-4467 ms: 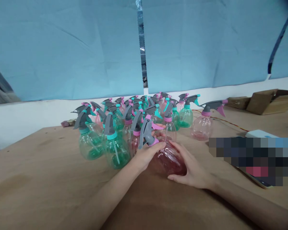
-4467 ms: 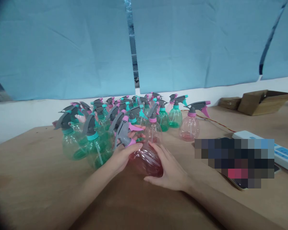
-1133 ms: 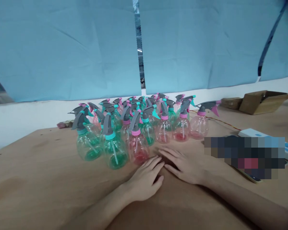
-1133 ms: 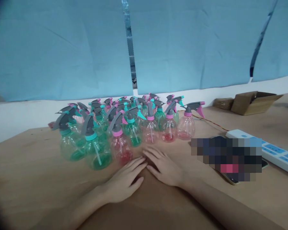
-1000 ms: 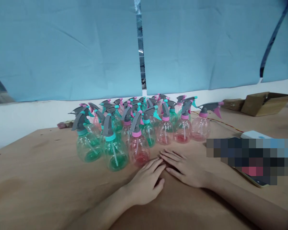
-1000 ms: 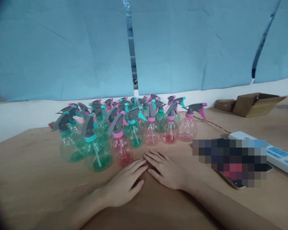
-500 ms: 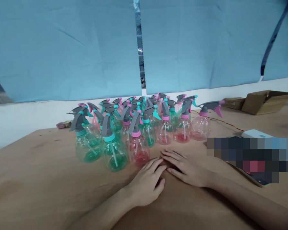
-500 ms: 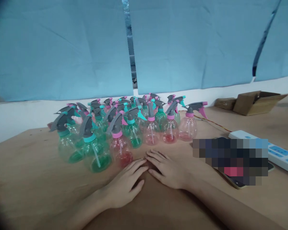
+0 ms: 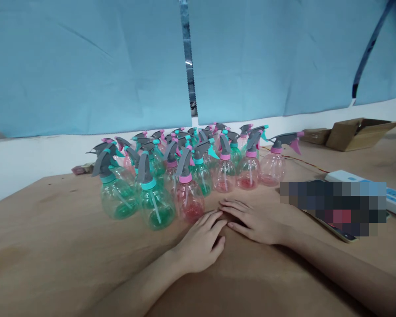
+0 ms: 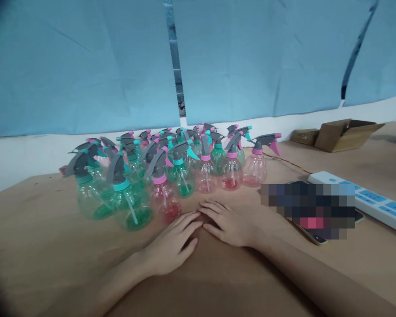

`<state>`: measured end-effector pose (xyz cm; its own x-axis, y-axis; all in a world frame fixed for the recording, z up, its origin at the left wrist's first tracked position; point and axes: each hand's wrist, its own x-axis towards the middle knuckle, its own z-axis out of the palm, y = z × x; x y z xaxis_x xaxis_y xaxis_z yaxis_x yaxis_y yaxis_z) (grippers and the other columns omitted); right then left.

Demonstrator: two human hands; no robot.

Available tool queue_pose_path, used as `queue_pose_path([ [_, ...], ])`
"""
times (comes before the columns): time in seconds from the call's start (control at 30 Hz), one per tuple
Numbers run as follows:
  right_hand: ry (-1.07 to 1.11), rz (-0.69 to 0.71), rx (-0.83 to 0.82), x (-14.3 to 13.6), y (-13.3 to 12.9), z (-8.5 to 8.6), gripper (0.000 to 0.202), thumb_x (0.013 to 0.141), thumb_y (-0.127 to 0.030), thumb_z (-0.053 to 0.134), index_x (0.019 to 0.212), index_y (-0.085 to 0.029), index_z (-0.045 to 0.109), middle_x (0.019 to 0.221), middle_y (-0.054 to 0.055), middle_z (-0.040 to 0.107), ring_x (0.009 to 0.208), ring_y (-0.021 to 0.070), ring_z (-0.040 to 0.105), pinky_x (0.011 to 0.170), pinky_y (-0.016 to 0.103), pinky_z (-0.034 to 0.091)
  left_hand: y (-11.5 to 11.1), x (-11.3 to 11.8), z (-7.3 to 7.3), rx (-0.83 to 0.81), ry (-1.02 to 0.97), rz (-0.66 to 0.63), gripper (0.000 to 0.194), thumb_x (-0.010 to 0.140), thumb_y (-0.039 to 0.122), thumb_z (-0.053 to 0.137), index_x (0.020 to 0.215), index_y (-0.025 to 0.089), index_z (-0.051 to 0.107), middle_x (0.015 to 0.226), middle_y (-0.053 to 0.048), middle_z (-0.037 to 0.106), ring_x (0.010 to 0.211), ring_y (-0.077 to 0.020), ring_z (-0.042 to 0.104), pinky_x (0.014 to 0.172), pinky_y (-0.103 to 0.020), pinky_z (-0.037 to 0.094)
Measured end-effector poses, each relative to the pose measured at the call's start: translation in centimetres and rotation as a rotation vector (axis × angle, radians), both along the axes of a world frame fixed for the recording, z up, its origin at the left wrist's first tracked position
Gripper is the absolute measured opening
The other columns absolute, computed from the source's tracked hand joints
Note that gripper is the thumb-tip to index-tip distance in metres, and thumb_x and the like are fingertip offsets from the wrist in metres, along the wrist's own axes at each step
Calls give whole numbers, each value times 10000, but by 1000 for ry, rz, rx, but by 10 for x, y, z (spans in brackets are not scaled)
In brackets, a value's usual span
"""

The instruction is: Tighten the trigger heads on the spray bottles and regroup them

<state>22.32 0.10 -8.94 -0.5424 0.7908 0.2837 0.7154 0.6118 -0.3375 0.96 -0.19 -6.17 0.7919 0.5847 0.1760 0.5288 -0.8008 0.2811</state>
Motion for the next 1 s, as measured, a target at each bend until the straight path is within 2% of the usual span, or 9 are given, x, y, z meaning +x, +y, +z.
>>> queue_pose_path([
  [0.27,12,3,-1,2,-2,0,461,923,-408,349,1332,-198,393,1391,88,406,1289,235,337,1056,472,295,-1,3,3,4,66,-4,375,880,240,364,1236,154,443,1374,-103,387,1296,-220,311,1070,-393,295],
  [0.57,51,-3,34,3,-1,-5,422,898,-346,395,1305,-234,406,1346,76,457,1252,240,394,1024,468,343,0,4,3,-12,56,-8,382,883,244,363,1255,186,422,1382,-86,382,1305,-217,298,1066,-412,295],
  [0.63,112,-89,75,1,0,-2,443,883,-319,405,1316,-233,370,1328,81,465,1234,241,414,1013,463,358,0,4,3,-13,70,-5,387,884,252,363,1259,178,422,1388,-91,375,1308,-219,293,1071,-410,288],
  [0.7,204,-243,171,-1,6,8,495,872,-324,409,1342,-209,306,1336,104,436,1244,254,397,1011,468,351,0,3,3,-9,80,0,390,886,256,363,1260,166,426,1392,-101,368,1309,-223,291,1072,-408,285],
  [0.77,284,-416,268,-4,15,22,562,865,-367,415,1362,-171,241,1357,138,391,1253,277,377,1001,477,351,-1,3,3,-4,81,-2,387,887,254,362,1253,153,436,1392,-108,368,1309,-223,290,1072,-401,285],
  [0.87,313,-636,318,-10,36,46,682,829,-475,458,1357,-115,219,1325,193,406,1186,341,435,921,523,396,-1,3,3,-4,69,-7,379,890,252,361,1244,145,446,1384,-110,380,1306,-220,297,1072,-391,286],
  [1.0,265,-759,297,-18,62,66,777,772,-584,490,1315,-71,276,1280,240,437,1152,415,436,850,564,404,-1,3,3,-12,63,-12,373,891,251,359,1237,149,451,1384,-105,382,1301,-221,305,1073,-393,285],
])
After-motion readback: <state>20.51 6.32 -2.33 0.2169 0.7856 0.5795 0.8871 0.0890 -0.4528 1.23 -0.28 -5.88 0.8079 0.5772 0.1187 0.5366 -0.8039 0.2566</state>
